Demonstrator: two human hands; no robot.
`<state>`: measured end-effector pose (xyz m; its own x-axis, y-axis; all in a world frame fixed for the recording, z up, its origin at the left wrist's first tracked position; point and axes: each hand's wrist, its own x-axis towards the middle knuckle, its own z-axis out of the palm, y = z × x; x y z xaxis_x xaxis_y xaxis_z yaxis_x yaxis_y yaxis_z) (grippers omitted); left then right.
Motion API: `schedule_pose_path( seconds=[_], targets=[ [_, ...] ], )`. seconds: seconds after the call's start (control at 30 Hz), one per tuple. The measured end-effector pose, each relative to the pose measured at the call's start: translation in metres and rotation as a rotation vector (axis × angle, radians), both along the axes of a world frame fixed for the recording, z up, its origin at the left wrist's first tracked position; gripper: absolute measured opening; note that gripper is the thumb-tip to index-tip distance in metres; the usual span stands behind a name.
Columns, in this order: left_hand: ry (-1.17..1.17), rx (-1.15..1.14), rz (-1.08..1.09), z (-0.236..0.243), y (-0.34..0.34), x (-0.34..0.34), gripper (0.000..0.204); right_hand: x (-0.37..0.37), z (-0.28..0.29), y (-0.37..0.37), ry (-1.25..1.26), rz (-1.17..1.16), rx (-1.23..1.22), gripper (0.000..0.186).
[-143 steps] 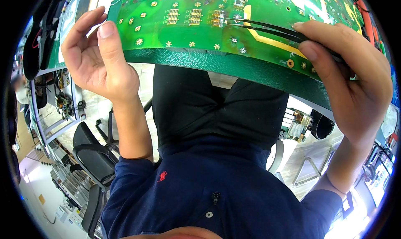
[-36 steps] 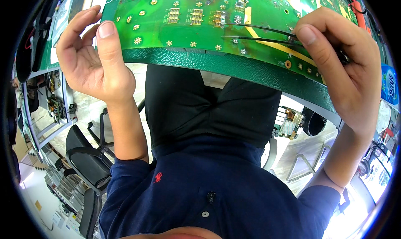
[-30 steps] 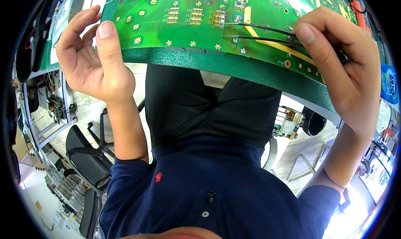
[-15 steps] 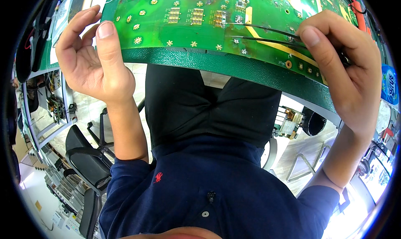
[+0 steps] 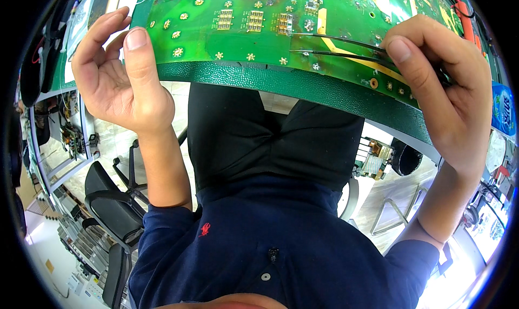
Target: The person uses tweezers and a heat gun to manipulate components on a green circuit board at a repair bench.
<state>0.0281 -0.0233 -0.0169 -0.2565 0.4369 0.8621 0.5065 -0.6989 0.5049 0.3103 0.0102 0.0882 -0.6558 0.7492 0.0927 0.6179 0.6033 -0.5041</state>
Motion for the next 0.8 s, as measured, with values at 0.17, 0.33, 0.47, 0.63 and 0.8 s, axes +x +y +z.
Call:
schedule_pose_path(
  seconds=[0.17,0.33,0.47,0.63,0.8],
  targets=[
    [0.0,-0.015,0.0,0.0,0.0001,0.0002,0.027,0.0004,-0.0006,-0.0002,-0.002,-0.024,-0.001,0.017],
    [0.007,-0.007,0.001,0.0003,0.0001,-0.0001,0.027,0.0004,0.0003,-0.0008,-0.016,-0.023,-0.006,0.017],
    [0.009,-0.007,0.0,0.0006,0.0003,0.0001,0.027,0.0001,0.0007,0.0002,-0.015,-0.012,-0.01,0.017],
    [0.007,-0.009,-0.006,-0.0006,0.0001,0.0002,0.026,-0.0009,0.0004,0.0005,-0.022,-0.01,-0.016,0.016],
    [-0.009,-0.004,-0.012,-0.0002,0.0005,0.0004,0.026,-0.0005,0.0007,0.0001,-0.01,-0.035,-0.033,0.017]
  ],
)
